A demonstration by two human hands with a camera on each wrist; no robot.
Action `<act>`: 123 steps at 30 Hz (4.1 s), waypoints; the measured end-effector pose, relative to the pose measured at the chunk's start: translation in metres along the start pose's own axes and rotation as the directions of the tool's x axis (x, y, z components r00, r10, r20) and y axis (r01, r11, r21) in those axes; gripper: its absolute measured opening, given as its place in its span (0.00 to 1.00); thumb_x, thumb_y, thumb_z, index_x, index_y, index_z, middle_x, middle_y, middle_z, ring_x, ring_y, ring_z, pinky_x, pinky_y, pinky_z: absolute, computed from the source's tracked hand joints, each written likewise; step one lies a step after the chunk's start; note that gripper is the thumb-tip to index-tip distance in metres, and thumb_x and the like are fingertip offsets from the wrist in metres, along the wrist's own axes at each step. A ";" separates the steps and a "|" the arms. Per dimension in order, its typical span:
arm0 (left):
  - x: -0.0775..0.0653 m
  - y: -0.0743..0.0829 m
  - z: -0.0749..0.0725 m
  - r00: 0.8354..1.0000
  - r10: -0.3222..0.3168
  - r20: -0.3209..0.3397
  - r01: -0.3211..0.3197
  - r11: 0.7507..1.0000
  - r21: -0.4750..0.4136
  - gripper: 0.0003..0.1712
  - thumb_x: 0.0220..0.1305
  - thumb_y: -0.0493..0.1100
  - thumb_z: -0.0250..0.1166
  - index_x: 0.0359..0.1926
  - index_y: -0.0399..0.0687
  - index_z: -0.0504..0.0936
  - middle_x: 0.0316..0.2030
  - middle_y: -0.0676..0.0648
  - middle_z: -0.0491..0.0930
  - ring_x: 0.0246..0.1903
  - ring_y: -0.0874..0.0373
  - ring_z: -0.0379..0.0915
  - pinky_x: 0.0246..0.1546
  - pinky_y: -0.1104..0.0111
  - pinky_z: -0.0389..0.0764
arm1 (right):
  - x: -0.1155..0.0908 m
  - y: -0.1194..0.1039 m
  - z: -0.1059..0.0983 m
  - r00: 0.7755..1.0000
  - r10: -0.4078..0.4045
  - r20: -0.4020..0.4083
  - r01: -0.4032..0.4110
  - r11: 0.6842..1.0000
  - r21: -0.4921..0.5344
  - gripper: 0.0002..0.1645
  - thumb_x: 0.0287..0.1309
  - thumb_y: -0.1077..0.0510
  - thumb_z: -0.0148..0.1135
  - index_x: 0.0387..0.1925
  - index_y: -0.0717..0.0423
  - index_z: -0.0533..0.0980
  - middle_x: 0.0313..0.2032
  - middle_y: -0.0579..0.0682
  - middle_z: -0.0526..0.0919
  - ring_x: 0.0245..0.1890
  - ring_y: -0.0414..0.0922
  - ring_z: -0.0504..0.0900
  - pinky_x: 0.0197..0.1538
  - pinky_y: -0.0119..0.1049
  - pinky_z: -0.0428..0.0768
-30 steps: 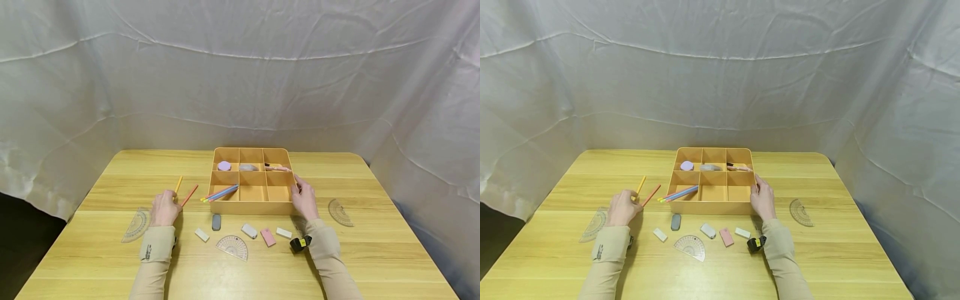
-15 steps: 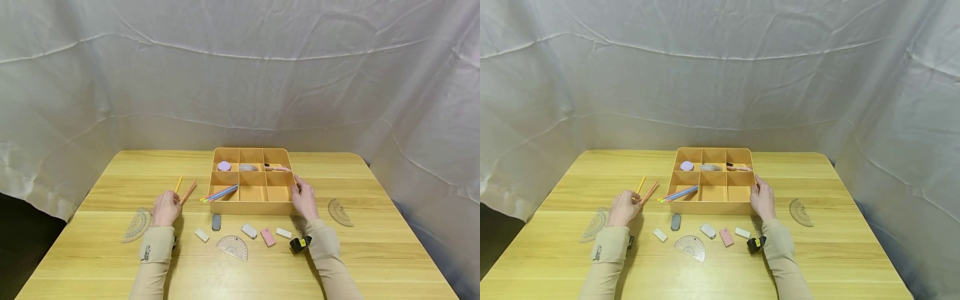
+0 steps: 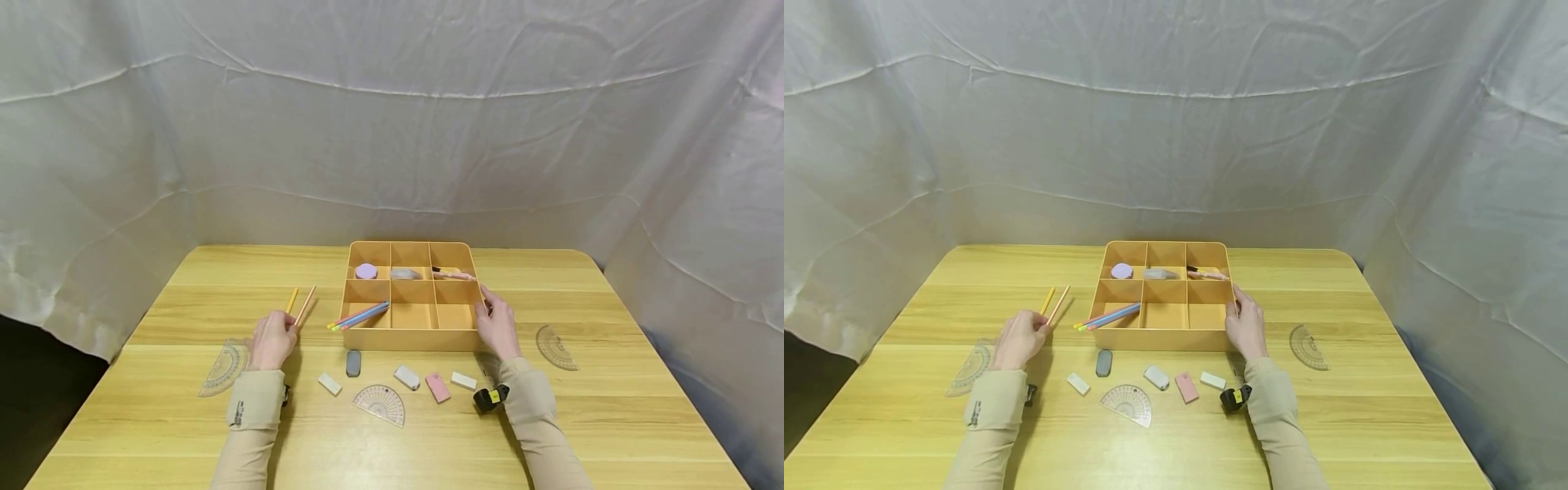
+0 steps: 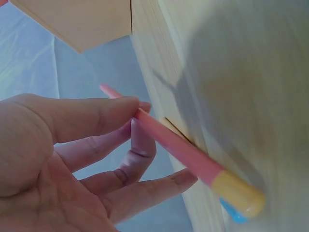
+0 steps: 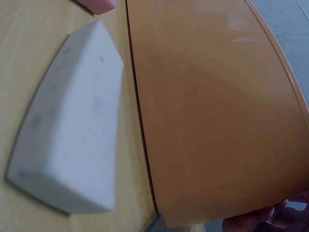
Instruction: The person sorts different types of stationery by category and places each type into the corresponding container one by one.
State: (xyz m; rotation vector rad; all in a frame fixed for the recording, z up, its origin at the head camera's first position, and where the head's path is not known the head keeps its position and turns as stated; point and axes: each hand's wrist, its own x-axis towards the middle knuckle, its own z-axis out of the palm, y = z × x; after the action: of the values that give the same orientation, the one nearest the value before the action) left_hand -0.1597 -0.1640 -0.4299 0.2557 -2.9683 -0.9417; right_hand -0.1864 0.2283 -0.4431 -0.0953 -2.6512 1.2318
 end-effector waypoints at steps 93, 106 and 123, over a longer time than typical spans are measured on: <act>-0.006 0.035 -0.012 0.722 0.619 -0.311 -0.684 0.707 -0.180 0.10 0.58 0.28 0.71 0.41 0.39 0.90 0.31 0.48 0.82 0.32 0.58 0.77 0.36 0.72 0.85 | 0.000 0.000 0.000 1.000 0.011 0.006 -0.011 1.000 0.009 0.29 0.70 0.65 0.47 0.70 0.68 0.66 0.26 0.52 0.69 0.26 0.42 0.67 0.28 0.32 0.65; -0.008 0.040 -0.016 0.769 0.566 -0.298 -0.636 0.723 -0.269 0.16 0.56 0.26 0.71 0.48 0.34 0.87 0.40 0.39 0.90 0.37 0.47 0.88 0.43 0.59 0.88 | 0.000 -0.001 -0.001 1.000 0.007 0.013 -0.007 1.000 0.009 0.28 0.70 0.66 0.47 0.70 0.69 0.66 0.25 0.51 0.69 0.24 0.42 0.66 0.28 0.32 0.65; -0.011 0.042 -0.018 0.783 0.605 -0.147 -0.622 0.761 -0.181 0.12 0.67 0.29 0.62 0.49 0.34 0.86 0.43 0.37 0.89 0.15 0.72 0.50 0.18 0.76 0.63 | 0.000 -0.002 -0.001 1.000 0.007 0.014 -0.007 1.000 0.015 0.28 0.70 0.66 0.47 0.70 0.69 0.65 0.25 0.51 0.69 0.25 0.42 0.66 0.28 0.32 0.65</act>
State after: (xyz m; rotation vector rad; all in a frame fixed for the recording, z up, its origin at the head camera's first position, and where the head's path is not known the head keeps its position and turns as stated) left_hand -0.1539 -0.1384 -0.3907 -0.6395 -2.5342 -1.0940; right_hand -0.1863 0.2277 -0.4413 -0.0938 -2.6548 1.2588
